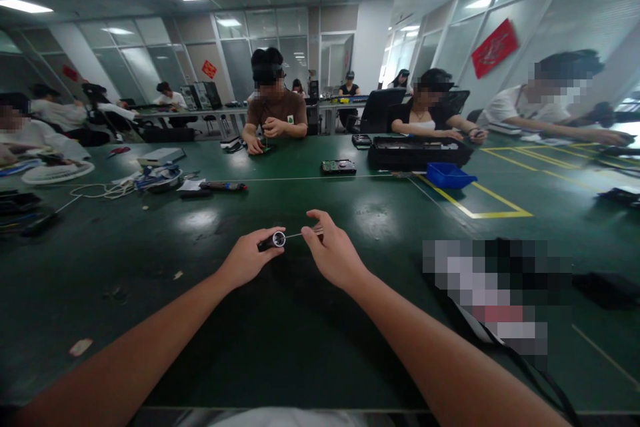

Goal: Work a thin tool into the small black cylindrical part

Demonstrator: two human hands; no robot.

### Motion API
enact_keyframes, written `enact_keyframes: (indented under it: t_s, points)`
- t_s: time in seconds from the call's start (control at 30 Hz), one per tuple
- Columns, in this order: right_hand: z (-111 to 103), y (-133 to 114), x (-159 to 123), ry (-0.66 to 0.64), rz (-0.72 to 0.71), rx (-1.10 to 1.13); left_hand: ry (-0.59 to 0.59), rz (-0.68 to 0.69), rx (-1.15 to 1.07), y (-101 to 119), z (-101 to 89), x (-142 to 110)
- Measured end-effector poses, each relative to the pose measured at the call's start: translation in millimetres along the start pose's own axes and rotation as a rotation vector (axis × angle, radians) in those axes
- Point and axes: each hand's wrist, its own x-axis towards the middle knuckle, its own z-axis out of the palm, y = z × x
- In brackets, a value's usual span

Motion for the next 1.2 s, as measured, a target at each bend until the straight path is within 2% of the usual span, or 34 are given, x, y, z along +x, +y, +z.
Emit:
enact_keyframes:
  t_s: [0.1, 0.3, 0.4, 0.47, 0.53, 0.63, 0.9, 1.2]
  points:
    - [-0.3, 2.7, 1.2, -0.008, 0.082, 0.024, -0.014, 0.017, 0.030, 0.6, 1.2, 0.0]
    - [3.8, 5.3, 2.5, 0.105, 0.073, 0.220, -0.006, 0.006, 0.083, 4.4, 4.8, -1.9]
    - [6.5, 9.3, 6.6, 0.108, 0.178, 0.540, 0.041, 0.055, 0.102, 10.2, 0.0, -2.5]
    - [7.4, 14.2, 10.4, 0.105, 0.325, 0.806, 0.078, 0.109, 0.149, 13.3, -4.5, -2.5]
    - [7.6, 19.1, 13.4, 0.166, 0.378, 0.884, 0.087, 0.121, 0.188, 13.8, -7.6, -2.2]
    - [7.8, 22.9, 14.4, 0.198, 0.317, 0.806, 0.041, 0.083, 0.199, 10.5, -7.4, -1.8]
    - [9.2, 14.9, 6.3, 0.133, 0.093, 0.419, 0.003, 0.064, 0.185, 12.0, -3.7, -1.9]
    - [4.9, 5.2, 2.6, 0.143, 0.071, 0.263, -0.006, 0.044, 0.159, 11.3, -3.0, -1.6]
